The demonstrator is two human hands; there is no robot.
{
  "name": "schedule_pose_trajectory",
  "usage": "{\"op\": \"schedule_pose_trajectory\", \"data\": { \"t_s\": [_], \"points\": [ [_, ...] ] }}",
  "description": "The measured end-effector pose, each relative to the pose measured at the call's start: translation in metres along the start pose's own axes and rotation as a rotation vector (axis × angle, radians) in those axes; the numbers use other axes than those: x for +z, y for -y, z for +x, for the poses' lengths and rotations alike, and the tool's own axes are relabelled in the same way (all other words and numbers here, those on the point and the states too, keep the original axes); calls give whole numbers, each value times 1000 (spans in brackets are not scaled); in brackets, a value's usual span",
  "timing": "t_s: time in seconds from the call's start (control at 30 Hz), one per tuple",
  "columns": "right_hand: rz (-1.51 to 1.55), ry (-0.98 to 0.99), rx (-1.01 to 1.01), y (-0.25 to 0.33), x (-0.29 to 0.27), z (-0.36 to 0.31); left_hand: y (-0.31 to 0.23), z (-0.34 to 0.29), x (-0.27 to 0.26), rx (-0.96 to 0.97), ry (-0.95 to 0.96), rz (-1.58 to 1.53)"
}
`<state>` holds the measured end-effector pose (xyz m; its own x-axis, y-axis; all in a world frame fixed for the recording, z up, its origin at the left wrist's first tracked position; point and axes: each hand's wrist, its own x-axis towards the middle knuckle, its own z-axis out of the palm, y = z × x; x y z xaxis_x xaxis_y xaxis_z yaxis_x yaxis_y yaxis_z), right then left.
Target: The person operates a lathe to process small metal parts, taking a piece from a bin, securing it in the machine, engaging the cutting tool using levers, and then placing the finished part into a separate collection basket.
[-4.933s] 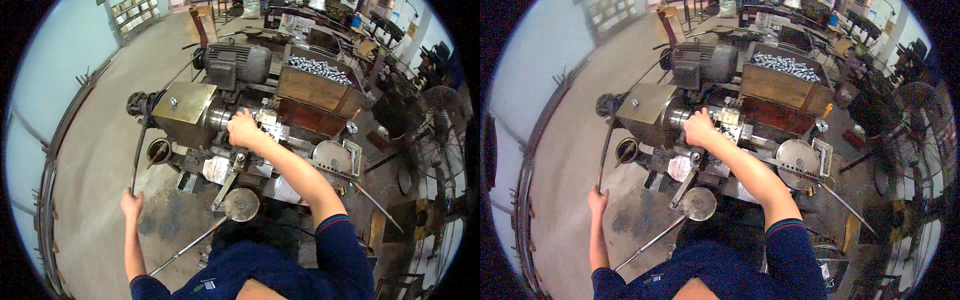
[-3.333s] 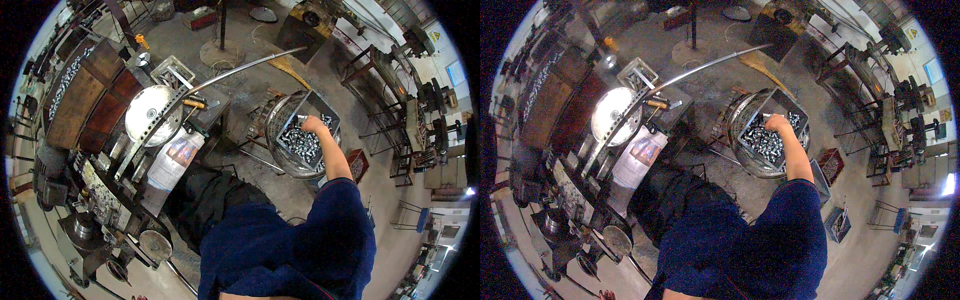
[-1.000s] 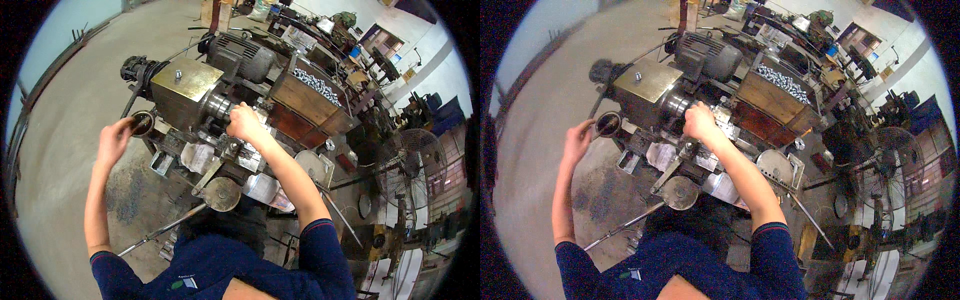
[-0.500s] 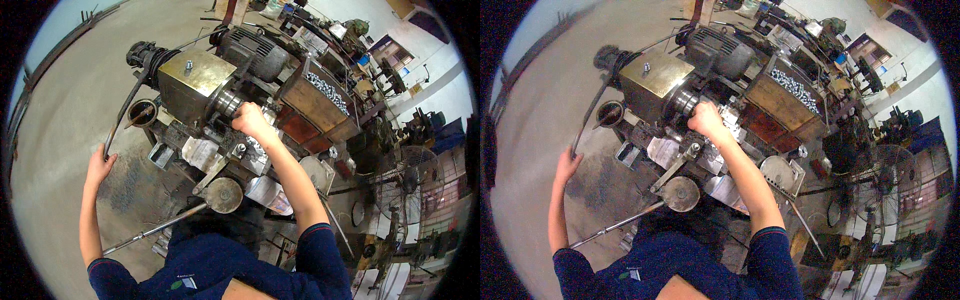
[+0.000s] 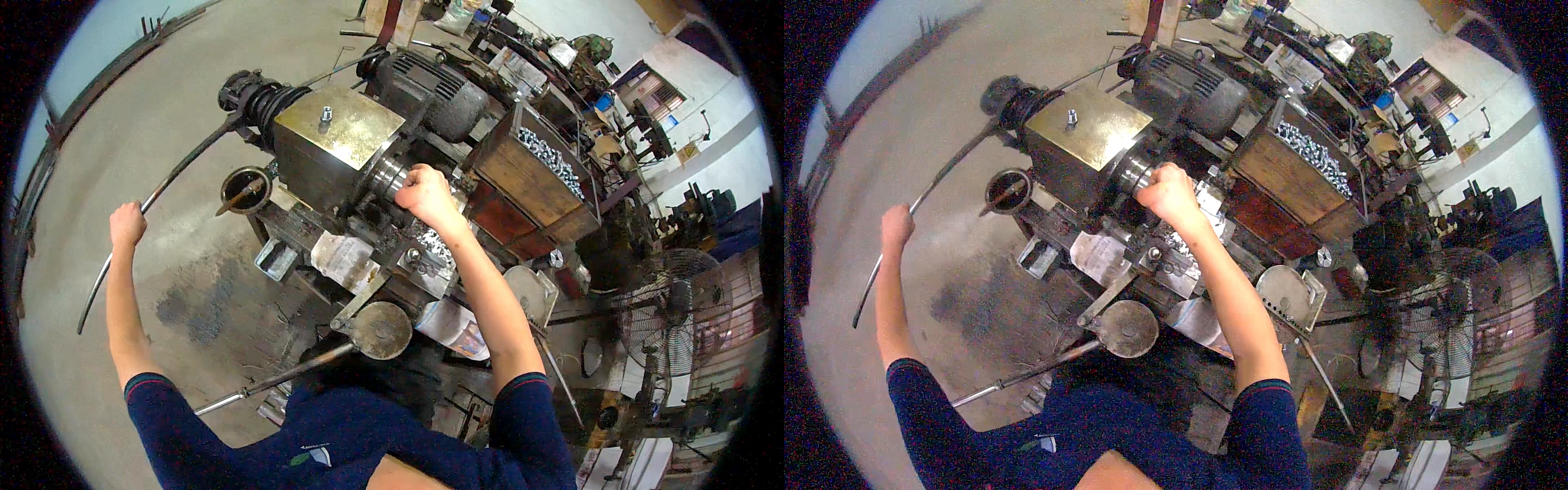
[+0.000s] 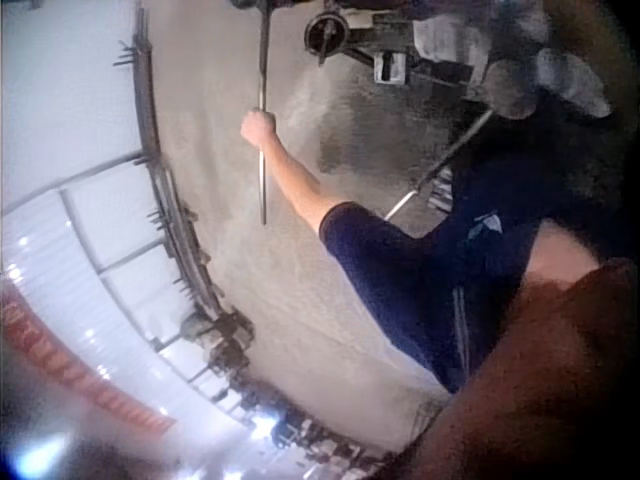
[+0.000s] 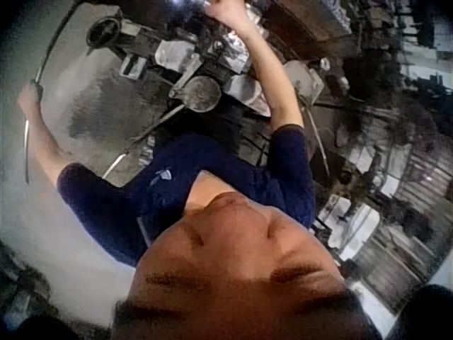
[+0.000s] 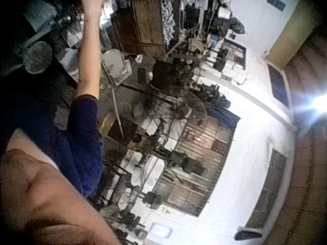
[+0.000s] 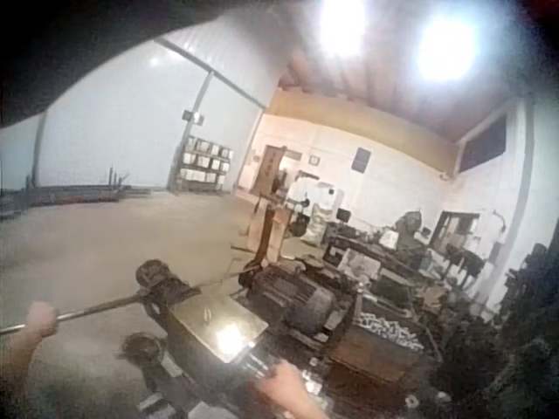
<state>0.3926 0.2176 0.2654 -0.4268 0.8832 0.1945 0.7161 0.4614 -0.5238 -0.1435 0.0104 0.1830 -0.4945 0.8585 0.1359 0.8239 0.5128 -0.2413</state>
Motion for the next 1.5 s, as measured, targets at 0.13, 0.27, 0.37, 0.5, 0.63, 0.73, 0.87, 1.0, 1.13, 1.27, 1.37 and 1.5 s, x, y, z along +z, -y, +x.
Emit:
{"op": "schedule_pose_trajectory", "data": {
  "t_s": [0.13, 0.27, 0.37, 0.5, 0.63, 0.73, 0.87, 1.0, 1.13, 1.27, 1.37, 1.5],
  "points": [
    [-99, -36, -87, 2, -12, -13, -14, 7, -14, -104, 76, -257],
    [-42, -153, -171, -3, -45, -44, -80, -12, -6, 247, -635, -502],
    [1, -263, -231, -26, -64, -73, -147, -39, 57, -12, -130, -1324],
    [-22, -282, 19, -60, -101, -139, -244, -73, 118, 463, 425, -615],
    [-170, -278, 154, -111, -127, -213, -243, -53, 104, 633, 382, -134],
    [-73, -311, 417, -164, -136, -274, -236, -17, 126, 726, 374, 167],
    [-342, -389, 703, -222, -147, -367, -235, -41, 122, 598, 201, -231],
    [-716, -88, 1279, -282, -155, -487, -207, -50, 111, 373, 333, -444],
    [-826, -92, 1336, -305, -144, -537, -185, -55, 118, 344, 477, -437],
    [-757, -150, 1302, -265, -113, -541, -149, -73, 154, 260, 574, -558],
    [-710, -121, 1199, -212, -76, -571, -153, -87, 151, 225, 635, -681],
    [-486, -249, 1178, -144, -39, -557, -155, -100, 147, 92, 730, -783]
  ]
}}
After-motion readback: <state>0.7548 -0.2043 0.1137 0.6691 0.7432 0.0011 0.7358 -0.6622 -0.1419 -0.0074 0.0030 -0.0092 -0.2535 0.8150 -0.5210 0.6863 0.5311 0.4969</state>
